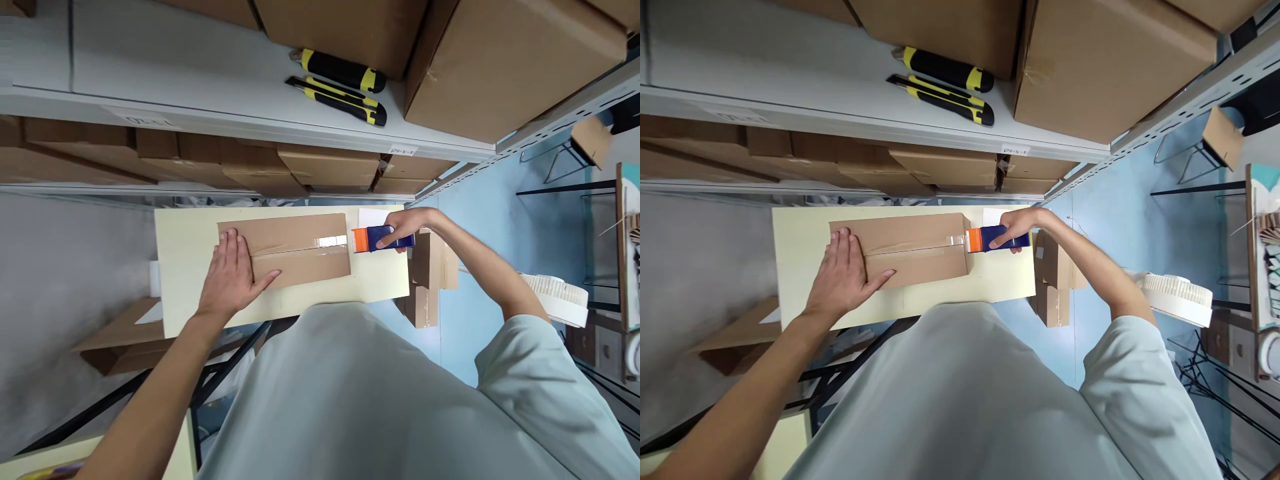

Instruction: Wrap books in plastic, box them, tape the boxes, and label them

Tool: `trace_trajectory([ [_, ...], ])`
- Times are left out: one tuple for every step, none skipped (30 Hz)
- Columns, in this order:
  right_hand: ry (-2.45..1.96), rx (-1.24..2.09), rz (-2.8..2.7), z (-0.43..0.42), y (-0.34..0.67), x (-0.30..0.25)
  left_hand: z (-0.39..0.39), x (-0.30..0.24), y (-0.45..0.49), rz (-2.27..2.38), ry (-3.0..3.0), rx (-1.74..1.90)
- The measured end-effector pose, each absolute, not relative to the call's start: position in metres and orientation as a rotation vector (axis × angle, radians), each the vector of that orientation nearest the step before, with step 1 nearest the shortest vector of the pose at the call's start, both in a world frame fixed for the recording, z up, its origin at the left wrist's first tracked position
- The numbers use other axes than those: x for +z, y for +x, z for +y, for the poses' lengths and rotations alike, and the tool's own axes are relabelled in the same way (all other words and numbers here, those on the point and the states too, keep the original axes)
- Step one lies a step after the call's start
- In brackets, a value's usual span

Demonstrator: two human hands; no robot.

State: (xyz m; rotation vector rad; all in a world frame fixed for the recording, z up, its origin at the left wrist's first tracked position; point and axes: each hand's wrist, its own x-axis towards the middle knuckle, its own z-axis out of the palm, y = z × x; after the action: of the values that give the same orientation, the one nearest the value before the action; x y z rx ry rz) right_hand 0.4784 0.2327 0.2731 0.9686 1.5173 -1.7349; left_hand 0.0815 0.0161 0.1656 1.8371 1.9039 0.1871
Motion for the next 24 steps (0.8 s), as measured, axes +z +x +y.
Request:
trace_trajectory([
  [0.965, -1.741, 1.516, 0.233, 0.48, 0.271, 0.016, 0.167, 0.082, 1.907, 1.845, 0.171],
  [0.96, -1.743, 1.514, 0.234, 0.482, 0.269, 0.017, 0.167, 0.083, 1.909, 1.851, 0.158],
  [0.955, -1.739, 1.511, 0.234, 0.485, 0.266, 0.017, 0.168, 0.084, 1.912, 1.856, 0.15],
  [0.953, -1.727, 1.509, 0.234, 0.487, 0.264, 0.017, 0.167, 0.084, 1.915, 1.86, 0.145],
  [0.955, -1.709, 1.507, 0.235, 0.49, 0.261, 0.016, 0.167, 0.084, 1.917, 1.864, 0.143],
  [0.965, -1.69, 1.508, 0.235, 0.493, 0.258, 0.016, 0.166, 0.084, 1.918, 1.87, 0.142],
  [0.98, -1.672, 1.51, 0.235, 0.495, 0.254, 0.016, 0.166, 0.084, 1.918, 1.877, 0.144],
  [0.998, -1.657, 1.51, 0.235, 0.498, 0.25, 0.016, 0.165, 0.083, 1.916, 1.884, 0.148],
  [1.014, -1.646, 1.51, 0.234, 0.499, 0.245, 0.015, 0.164, 0.083, 1.913, 1.894, 0.154],
  [1.024, -1.64, 1.509, 0.234, 0.5, 0.241, 0.015, 0.163, 0.083, 1.909, 1.903, 0.158],
  [1.029, -1.633, 1.511, 0.233, 0.499, 0.237, 0.015, 0.163, 0.083, 1.906, 1.909, 0.161],
  [1.028, -1.619, 1.519, 0.232, 0.497, 0.233, 0.015, 0.162, 0.082, 1.904, 1.912, 0.162],
  [1.023, -1.595, 1.534, 0.231, 0.493, 0.229, 0.015, 0.162, 0.082, 1.902, 1.911, 0.16],
  [1.013, -1.559, 1.554, 0.23, 0.489, 0.227, 0.015, 0.162, 0.083, 1.904, 1.907, 0.157],
  [1.008, -1.513, 1.576, 0.229, 0.484, 0.225, 0.015, 0.162, 0.083, 1.903, 1.902, 0.15],
  [1.007, -1.461, 1.596, 0.229, 0.478, 0.225, 0.015, 0.163, 0.083, 1.903, 1.897, 0.143],
  [1.01, -1.411, 1.613, 0.228, 0.472, 0.226, 0.015, 0.163, 0.083, 1.905, 1.894, 0.135],
  [1.016, -1.363, 1.624, 0.227, 0.467, 0.227, 0.015, 0.163, 0.083, 1.905, 1.896, 0.125],
  [1.023, -1.319, 1.632, 0.226, 0.462, 0.23, 0.015, 0.163, 0.083, 1.908, 1.901, 0.118],
  [1.03, -1.274, 1.642, 0.225, 0.458, 0.232, 0.015, 0.163, 0.084, 1.909, 1.911, 0.112],
  [1.037, -1.227, 1.656, 0.222, 0.454, 0.235, 0.015, 0.162, 0.084, 1.91, 1.925, 0.109],
  [1.042, -1.178, 1.679, 0.219, 0.45, 0.237, 0.015, 0.162, 0.084, 1.912, 1.94, 0.108],
  [1.049, -1.129, 1.713, 0.215, 0.446, 0.238, 0.015, 0.161, 0.084, 1.909, 1.956, 0.108],
  [1.067, -1.08, 1.76, 0.21, 0.441, 0.239, 0.015, 0.16, 0.084, 1.906, 1.973, 0.112],
])
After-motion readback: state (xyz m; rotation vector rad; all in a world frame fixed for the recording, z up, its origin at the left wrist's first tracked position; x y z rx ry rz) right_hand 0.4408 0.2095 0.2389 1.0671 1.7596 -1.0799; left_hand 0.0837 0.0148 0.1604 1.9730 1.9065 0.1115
